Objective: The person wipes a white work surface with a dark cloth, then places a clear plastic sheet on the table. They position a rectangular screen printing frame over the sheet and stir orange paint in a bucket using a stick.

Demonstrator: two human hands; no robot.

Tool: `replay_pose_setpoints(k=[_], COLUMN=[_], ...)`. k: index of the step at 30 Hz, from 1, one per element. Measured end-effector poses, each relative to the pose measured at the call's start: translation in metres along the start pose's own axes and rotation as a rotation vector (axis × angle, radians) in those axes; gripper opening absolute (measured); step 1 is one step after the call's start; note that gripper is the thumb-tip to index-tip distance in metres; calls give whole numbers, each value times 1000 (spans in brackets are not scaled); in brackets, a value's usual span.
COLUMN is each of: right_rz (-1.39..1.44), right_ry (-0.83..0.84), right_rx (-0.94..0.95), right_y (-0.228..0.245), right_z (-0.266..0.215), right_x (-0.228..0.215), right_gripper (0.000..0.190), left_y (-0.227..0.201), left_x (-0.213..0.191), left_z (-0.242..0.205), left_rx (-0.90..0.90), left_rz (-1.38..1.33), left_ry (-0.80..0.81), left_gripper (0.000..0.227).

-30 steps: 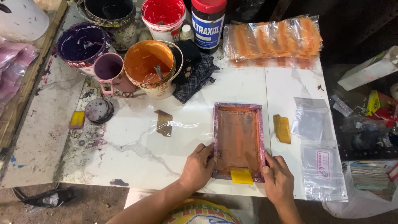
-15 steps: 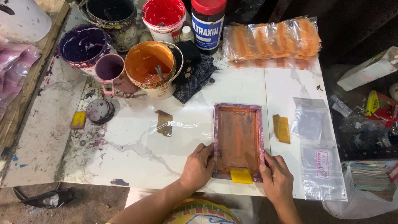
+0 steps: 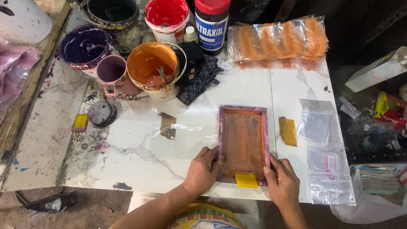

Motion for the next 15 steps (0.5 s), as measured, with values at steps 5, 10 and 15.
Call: replay_pose_setpoints(k=[5,10,15], right_rz=[-1,4,18], right_ry=[-20,-12,13], right_rx=[-11,17,15], right_y=[4,-3,0], right_z=[0,-1,1], right_x=[-3,-1,-2], right_gripper=[48,51,51], left_y=[3,2,0], left_x=[2,1,-1], left_z=[-1,-1,0], left_rx=[-15,6,-35], left_rz=[0,8,-25], left_ry=[2,-17,16], left_gripper=[45,45,37])
Point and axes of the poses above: each hand's wrist, its own z-axis towards the middle knuckle, its own x-axis out of the palm, y = z × x, the point moved 10 cm from there along z, towards the middle knuckle, and after that the axes turned 4 degrees about y, right-handed, at the moved point
